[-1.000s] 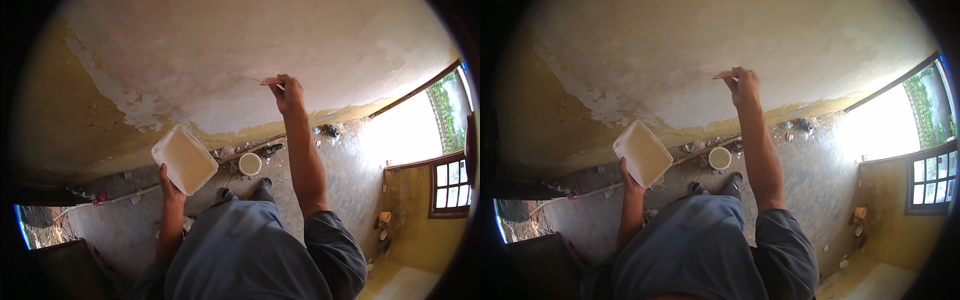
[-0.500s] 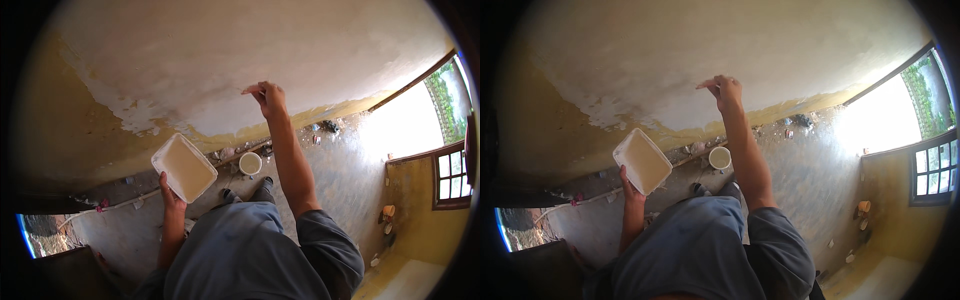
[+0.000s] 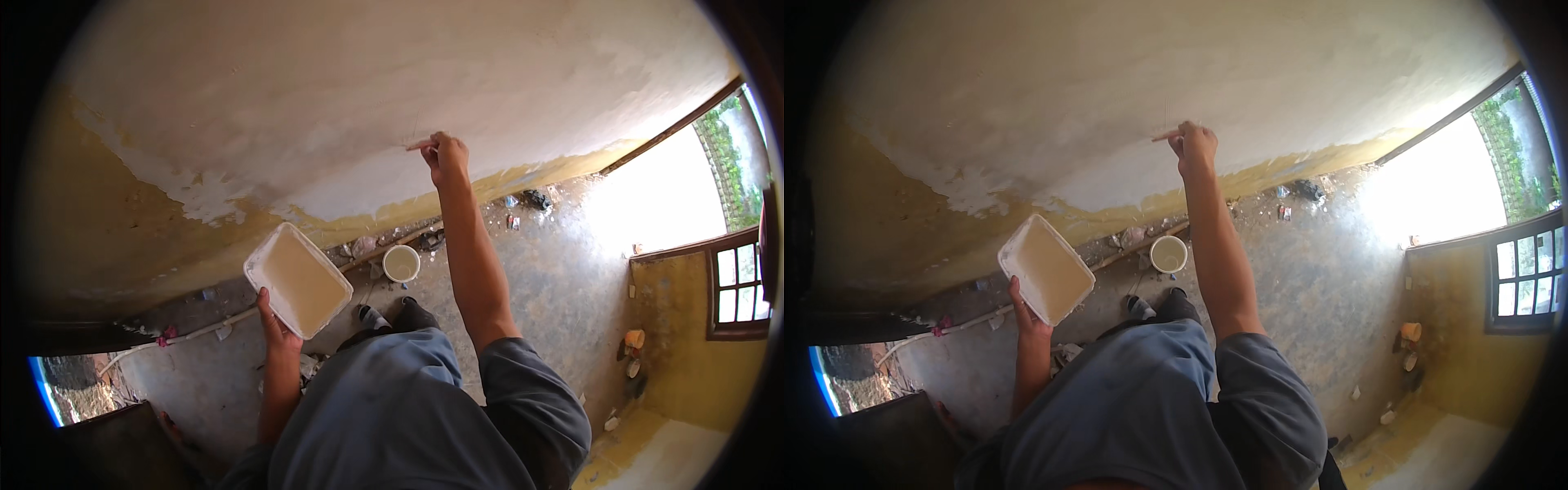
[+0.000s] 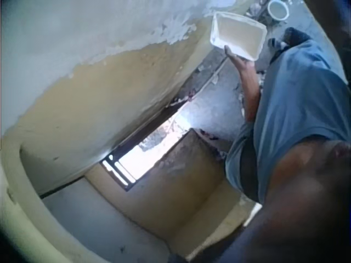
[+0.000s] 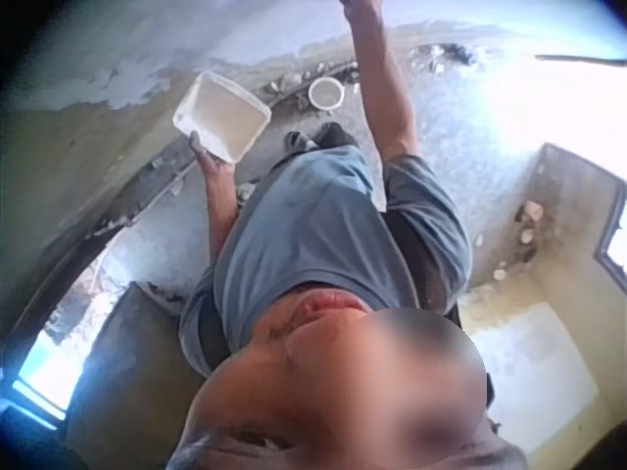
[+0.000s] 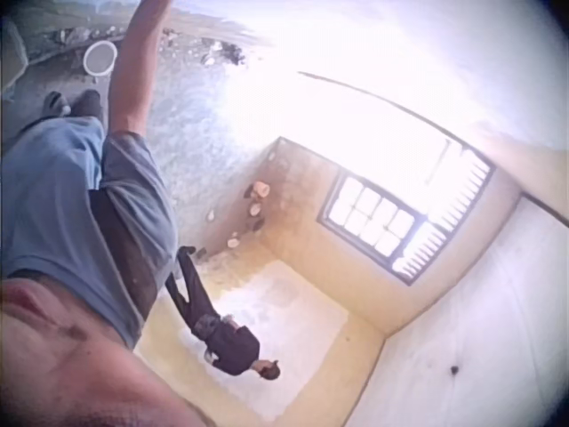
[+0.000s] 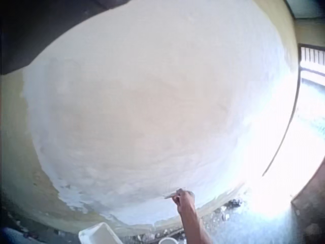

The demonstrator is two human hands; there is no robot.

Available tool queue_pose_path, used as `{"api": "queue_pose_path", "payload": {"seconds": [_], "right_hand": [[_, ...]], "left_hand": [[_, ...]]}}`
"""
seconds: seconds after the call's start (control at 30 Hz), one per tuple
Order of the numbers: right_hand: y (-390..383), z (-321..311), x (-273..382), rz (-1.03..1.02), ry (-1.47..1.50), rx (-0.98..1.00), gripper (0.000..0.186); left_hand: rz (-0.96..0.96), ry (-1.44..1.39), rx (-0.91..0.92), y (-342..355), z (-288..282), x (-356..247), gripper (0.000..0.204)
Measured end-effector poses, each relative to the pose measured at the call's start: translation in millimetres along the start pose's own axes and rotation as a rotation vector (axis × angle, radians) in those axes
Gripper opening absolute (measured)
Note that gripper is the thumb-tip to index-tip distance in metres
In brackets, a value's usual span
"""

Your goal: The person applies putty to a wall using a scraper, repeatedly scooping material from a plastic container and smoothing it onto the surface.

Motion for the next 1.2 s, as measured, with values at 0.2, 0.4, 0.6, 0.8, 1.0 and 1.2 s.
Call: {"api": "queue_pose_path", "payload": {"seconds": [0.2, 0.4, 0.6, 0.8, 1.0, 1.2], "right_hand": [[-62.7, 57.6, 109.6, -0.036, 0.064, 0.241, 0.002], [-59.0, -36.9, 57.3, -0.071, -0.025, 0.072, 0.009], [-15.2, -14.9, 50.4, -0.776, -1.08, -0.158, 0.027], [-105.3, 65.2, -88.1, -1.043, -0.95, 0.301, 0.04], [11.8, -101.3, 14.5, -0.876, -0.938, -0.278, 0.019], [89.5, -110.1, 129.2, -0.773, -0.878, -0.273, 0.037]], "left_hand": [[0.059, 0.017, -0.114, -3.8, 29.3, 13.5, 0.072], [0.078, 0.006, -0.081, -9.0, 56.9, 28.8, 0.071], [0.126, -0.005, -0.147, -16.3, 68.9, 33.5, 0.065], [0.15, -0.022, -0.144, -8.1, 73.1, 30.5, 0.064], [0.16, -0.043, -0.141, -14.8, 58.7, 29.7, 0.068], [0.142, 0.001, -0.193, -5.5, 50.6, 30.7, 0.068]]}}
Point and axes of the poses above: each hand's wrist, its own y-axis towards the middle knuckle, its own z-axis out of the palm, x = y × z, the point moved 1 cm from there along y, towards the middle knuckle, and after that the axes turned 8 degrees about -z, right-handed, at the moved point
